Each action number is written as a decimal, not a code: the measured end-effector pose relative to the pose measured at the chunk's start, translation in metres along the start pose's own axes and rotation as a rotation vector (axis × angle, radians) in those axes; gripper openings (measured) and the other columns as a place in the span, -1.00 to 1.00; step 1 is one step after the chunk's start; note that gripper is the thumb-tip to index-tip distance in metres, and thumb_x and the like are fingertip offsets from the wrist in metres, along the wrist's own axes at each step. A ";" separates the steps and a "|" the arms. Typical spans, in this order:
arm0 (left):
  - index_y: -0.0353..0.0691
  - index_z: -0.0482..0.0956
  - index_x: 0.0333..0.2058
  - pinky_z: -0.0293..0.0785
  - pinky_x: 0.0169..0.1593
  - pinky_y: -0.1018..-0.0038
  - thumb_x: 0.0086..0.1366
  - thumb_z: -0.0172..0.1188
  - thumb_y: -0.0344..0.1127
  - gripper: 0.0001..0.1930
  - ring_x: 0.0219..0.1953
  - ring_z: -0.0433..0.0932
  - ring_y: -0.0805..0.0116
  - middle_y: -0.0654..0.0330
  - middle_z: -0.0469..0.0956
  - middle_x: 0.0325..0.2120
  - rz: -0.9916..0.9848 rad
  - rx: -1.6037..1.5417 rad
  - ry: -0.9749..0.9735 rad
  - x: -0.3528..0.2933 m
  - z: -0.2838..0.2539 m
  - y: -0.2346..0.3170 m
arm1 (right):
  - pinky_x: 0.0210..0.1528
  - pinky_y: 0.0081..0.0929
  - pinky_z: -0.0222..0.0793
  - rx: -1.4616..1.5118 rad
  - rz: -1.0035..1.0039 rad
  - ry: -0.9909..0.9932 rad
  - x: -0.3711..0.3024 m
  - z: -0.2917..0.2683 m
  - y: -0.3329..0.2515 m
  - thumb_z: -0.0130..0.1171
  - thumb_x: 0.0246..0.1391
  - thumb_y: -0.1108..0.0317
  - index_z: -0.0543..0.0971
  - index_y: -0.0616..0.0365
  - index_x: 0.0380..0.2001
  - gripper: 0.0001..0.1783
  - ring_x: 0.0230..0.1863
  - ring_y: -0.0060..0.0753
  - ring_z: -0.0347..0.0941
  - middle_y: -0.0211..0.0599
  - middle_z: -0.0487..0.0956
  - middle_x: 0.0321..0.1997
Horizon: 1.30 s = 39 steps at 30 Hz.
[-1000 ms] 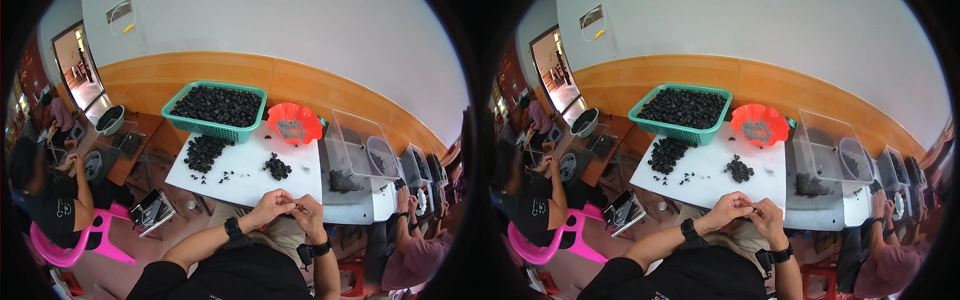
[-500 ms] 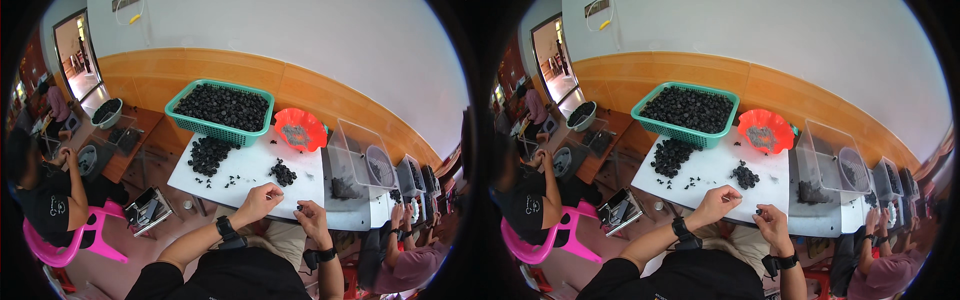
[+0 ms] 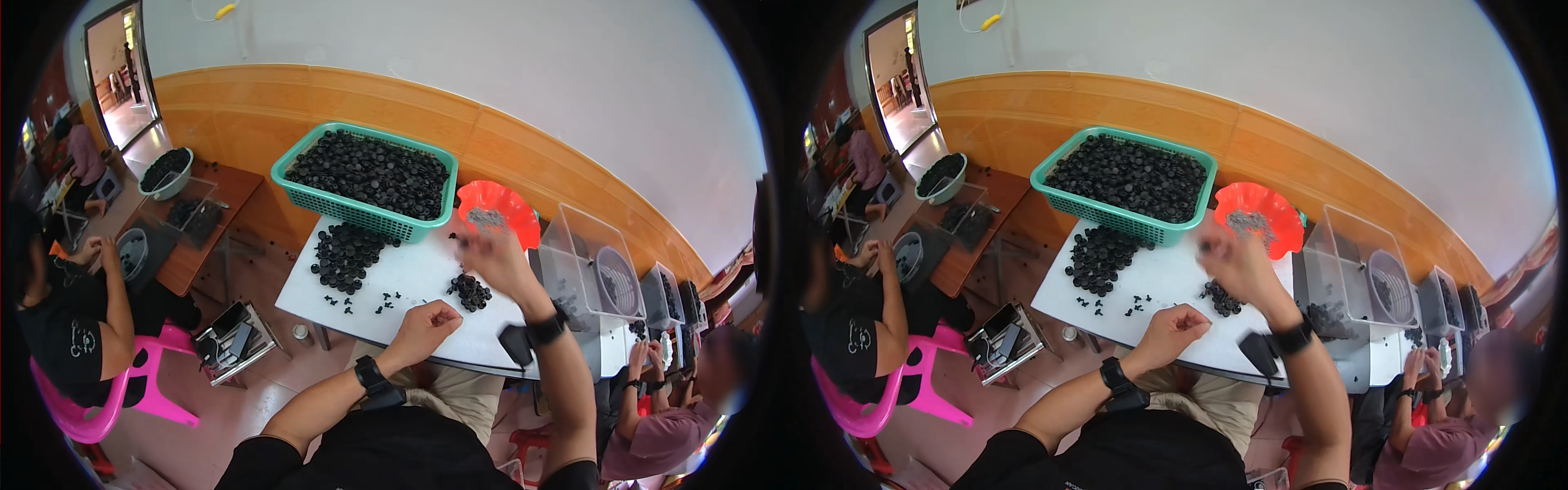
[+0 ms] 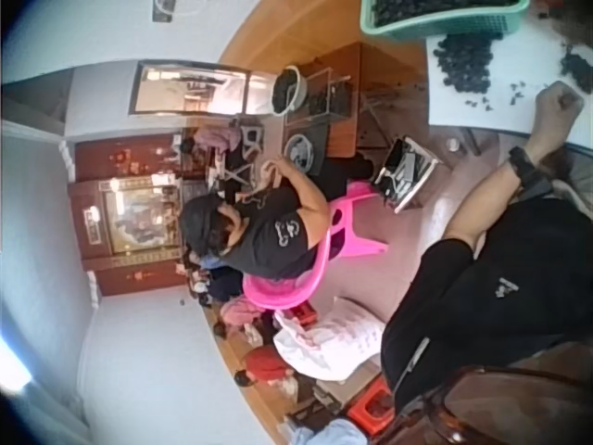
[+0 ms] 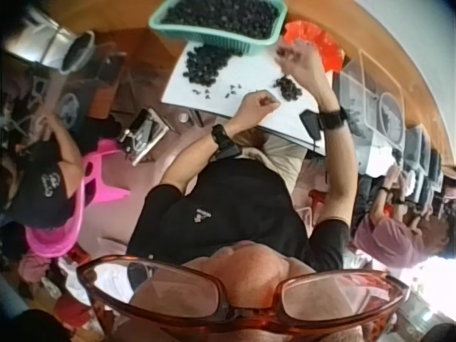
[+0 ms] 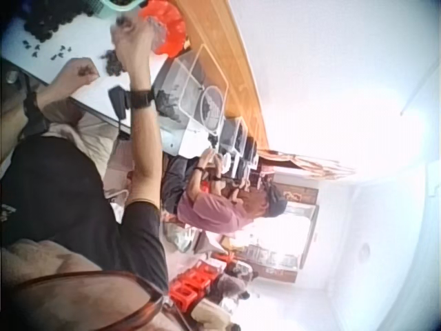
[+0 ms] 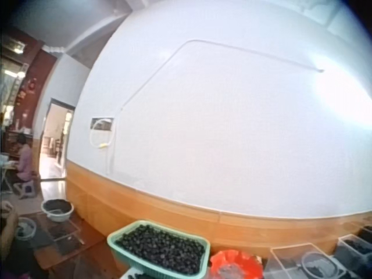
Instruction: Manually assemble small black plastic components by joining parts together.
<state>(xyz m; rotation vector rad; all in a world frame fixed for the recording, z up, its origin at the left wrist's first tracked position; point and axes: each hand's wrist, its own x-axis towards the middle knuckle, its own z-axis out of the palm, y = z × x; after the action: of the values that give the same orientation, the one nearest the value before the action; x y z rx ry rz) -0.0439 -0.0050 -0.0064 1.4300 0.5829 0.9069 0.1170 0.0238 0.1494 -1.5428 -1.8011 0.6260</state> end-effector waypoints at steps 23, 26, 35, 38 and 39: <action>-0.34 0.61 -0.26 0.44 -0.27 0.64 0.34 0.30 -0.40 -0.89 -0.39 0.48 0.64 0.35 0.58 -0.44 -0.076 -0.137 0.012 0.005 -0.003 0.011 | -0.35 -0.44 0.45 -0.219 0.296 0.463 -0.123 -0.019 0.121 0.36 -0.02 0.45 0.68 0.26 -0.22 -0.75 -0.48 -0.37 0.54 -0.21 0.66 -0.22; -0.35 0.61 -0.26 0.46 -0.26 0.64 0.34 0.30 -0.39 -0.87 -0.38 0.50 0.62 0.33 0.59 -0.43 -0.077 -0.127 0.003 0.003 -0.002 0.010 | -0.34 -0.51 0.43 -0.262 0.261 0.447 -0.125 -0.016 0.128 0.38 -0.03 0.47 0.67 0.24 -0.19 -0.73 -0.46 -0.46 0.49 -0.29 0.63 -0.22; -0.35 0.61 -0.26 0.46 -0.26 0.64 0.34 0.31 -0.39 -0.87 -0.39 0.50 0.63 0.33 0.59 -0.44 -0.070 -0.061 0.032 -0.002 0.000 0.012 | -0.07 -0.18 0.48 -0.470 0.364 0.299 -0.116 -0.014 0.128 0.28 0.09 0.29 0.67 0.13 -0.12 -0.71 -0.10 -0.03 0.60 -0.23 0.64 -0.05; -0.35 0.61 -0.26 0.44 -0.27 0.64 0.33 0.31 -0.39 -0.87 -0.40 0.48 0.64 0.34 0.59 -0.44 -0.062 -0.070 0.037 -0.001 0.001 0.010 | -0.07 -0.17 0.49 -0.477 0.329 0.293 -0.116 -0.012 0.137 0.25 0.09 0.32 0.67 0.12 -0.13 -0.73 -0.11 -0.02 0.60 -0.20 0.65 -0.09; -0.35 0.61 -0.27 0.44 -0.27 0.64 0.34 0.31 -0.39 -0.87 -0.40 0.47 0.64 0.34 0.58 -0.44 -0.055 -0.064 0.045 -0.002 0.001 0.010 | -0.07 -0.17 0.49 -0.473 0.328 0.294 -0.116 -0.012 0.140 0.25 0.09 0.32 0.67 0.12 -0.13 -0.73 -0.11 -0.02 0.60 -0.20 0.65 -0.09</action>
<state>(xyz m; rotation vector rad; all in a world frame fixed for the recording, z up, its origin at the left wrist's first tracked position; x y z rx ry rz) -0.0456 -0.0078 0.0027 1.3328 0.6188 0.9080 0.2261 -0.0645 0.0332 -2.1470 -1.5493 0.0988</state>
